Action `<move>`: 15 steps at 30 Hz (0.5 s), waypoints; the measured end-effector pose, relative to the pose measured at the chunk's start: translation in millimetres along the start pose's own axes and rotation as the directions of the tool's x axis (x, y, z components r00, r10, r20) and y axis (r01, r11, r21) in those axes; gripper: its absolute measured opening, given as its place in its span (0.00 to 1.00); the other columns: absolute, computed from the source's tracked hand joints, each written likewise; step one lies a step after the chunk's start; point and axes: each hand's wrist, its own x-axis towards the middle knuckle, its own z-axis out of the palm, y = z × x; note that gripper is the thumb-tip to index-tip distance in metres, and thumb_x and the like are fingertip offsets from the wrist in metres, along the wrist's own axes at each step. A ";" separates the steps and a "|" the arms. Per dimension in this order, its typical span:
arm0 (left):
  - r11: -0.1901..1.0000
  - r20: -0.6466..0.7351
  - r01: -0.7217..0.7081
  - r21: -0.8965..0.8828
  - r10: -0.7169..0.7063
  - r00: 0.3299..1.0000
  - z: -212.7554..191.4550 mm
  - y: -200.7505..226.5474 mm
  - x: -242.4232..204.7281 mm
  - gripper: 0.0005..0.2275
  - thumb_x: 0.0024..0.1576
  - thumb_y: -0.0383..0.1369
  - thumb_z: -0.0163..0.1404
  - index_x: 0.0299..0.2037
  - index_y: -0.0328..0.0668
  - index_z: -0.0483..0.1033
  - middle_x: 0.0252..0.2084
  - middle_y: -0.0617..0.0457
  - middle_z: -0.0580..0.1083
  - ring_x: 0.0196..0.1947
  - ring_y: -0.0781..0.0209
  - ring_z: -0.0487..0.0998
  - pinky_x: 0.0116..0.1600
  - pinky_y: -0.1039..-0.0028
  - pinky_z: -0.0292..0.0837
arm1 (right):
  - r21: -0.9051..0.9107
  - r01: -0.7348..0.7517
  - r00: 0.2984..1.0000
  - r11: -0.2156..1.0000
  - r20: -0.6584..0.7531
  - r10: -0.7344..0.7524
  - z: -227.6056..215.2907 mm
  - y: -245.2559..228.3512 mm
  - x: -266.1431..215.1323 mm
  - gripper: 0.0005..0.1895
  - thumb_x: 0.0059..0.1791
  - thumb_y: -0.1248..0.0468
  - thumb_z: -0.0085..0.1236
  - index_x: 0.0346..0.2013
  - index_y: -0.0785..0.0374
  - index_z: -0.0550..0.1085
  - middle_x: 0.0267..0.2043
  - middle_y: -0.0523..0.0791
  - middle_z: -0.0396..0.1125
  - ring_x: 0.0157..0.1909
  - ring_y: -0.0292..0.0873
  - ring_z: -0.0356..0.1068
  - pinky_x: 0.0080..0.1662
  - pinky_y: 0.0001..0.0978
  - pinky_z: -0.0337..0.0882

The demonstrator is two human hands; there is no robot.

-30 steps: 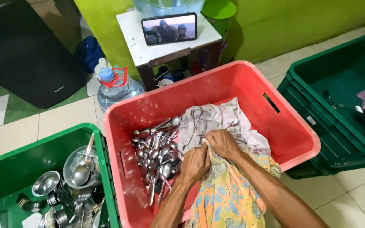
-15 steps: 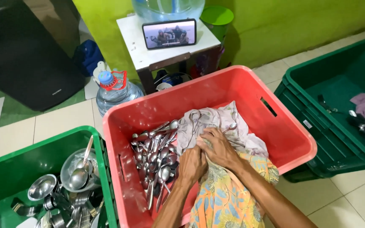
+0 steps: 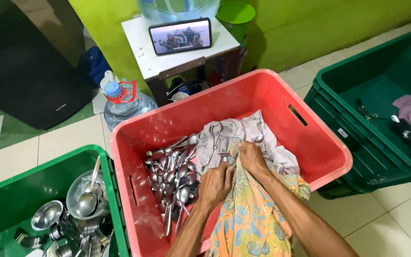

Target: Cleaning metal spoons by wiping them with a cloth and transferring them between plastic crates.

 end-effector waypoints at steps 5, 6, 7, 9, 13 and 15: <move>1.000 0.000 0.014 -0.023 -0.014 1.000 -7.0 8.1 -2.4 0.13 0.65 0.42 0.39 0.40 0.47 0.74 0.31 0.34 0.79 0.38 0.29 0.81 0.45 0.43 0.74 | 0.111 -0.172 0.979 0.979 -0.088 0.182 27.7 96.1 55.6 0.15 0.50 0.56 0.48 0.36 0.56 0.83 0.37 0.51 0.77 0.50 0.56 0.76 0.50 0.50 0.74; 0.999 -0.007 0.017 -0.045 -0.017 1.000 -9.7 11.3 -3.7 0.13 0.65 0.42 0.39 0.40 0.45 0.74 0.32 0.32 0.78 0.39 0.27 0.81 0.45 0.42 0.74 | 0.219 -0.219 0.963 0.951 -0.110 0.247 28.8 102.1 56.5 0.18 0.50 0.54 0.46 0.36 0.57 0.83 0.38 0.51 0.77 0.51 0.56 0.75 0.50 0.52 0.73; 0.999 -0.009 0.015 -0.046 -0.015 1.000 -9.8 12.1 -3.8 0.13 0.65 0.42 0.39 0.40 0.45 0.74 0.32 0.32 0.78 0.39 0.27 0.81 0.45 0.42 0.74 | 0.217 -0.217 0.963 0.952 -0.112 0.245 8.3 63.6 29.5 0.18 0.50 0.54 0.46 0.36 0.57 0.83 0.38 0.51 0.77 0.51 0.56 0.75 0.50 0.52 0.73; 0.994 -0.020 0.071 -0.078 -0.073 0.997 -11.2 13.5 -2.0 0.15 0.66 0.42 0.37 0.40 0.43 0.74 0.33 0.33 0.79 0.41 0.28 0.80 0.48 0.42 0.73 | 0.231 -0.150 0.980 0.961 -0.094 0.175 -24.7 -32.9 -22.0 0.18 0.54 0.55 0.43 0.48 0.58 0.78 0.49 0.59 0.74 0.59 0.65 0.70 0.59 0.55 0.69; 0.997 -0.025 0.030 -0.068 -0.032 0.999 -10.8 7.4 -5.8 0.13 0.66 0.42 0.37 0.39 0.47 0.73 0.30 0.36 0.79 0.38 0.29 0.81 0.45 0.43 0.74 | 0.027 -0.059 0.992 0.998 0.109 0.056 -26.5 -50.6 -40.2 0.15 0.53 0.56 0.46 0.39 0.59 0.79 0.47 0.59 0.75 0.57 0.65 0.71 0.57 0.57 0.70; 0.997 -0.016 -0.001 -0.075 0.000 1.000 -15.3 14.9 -5.0 0.14 0.65 0.42 0.38 0.38 0.44 0.73 0.30 0.34 0.79 0.37 0.27 0.80 0.44 0.41 0.73 | 0.037 -0.193 0.976 0.980 0.113 0.188 -17.2 -29.7 -18.7 0.18 0.52 0.50 0.49 0.37 0.55 0.82 0.42 0.53 0.77 0.56 0.57 0.74 0.57 0.51 0.70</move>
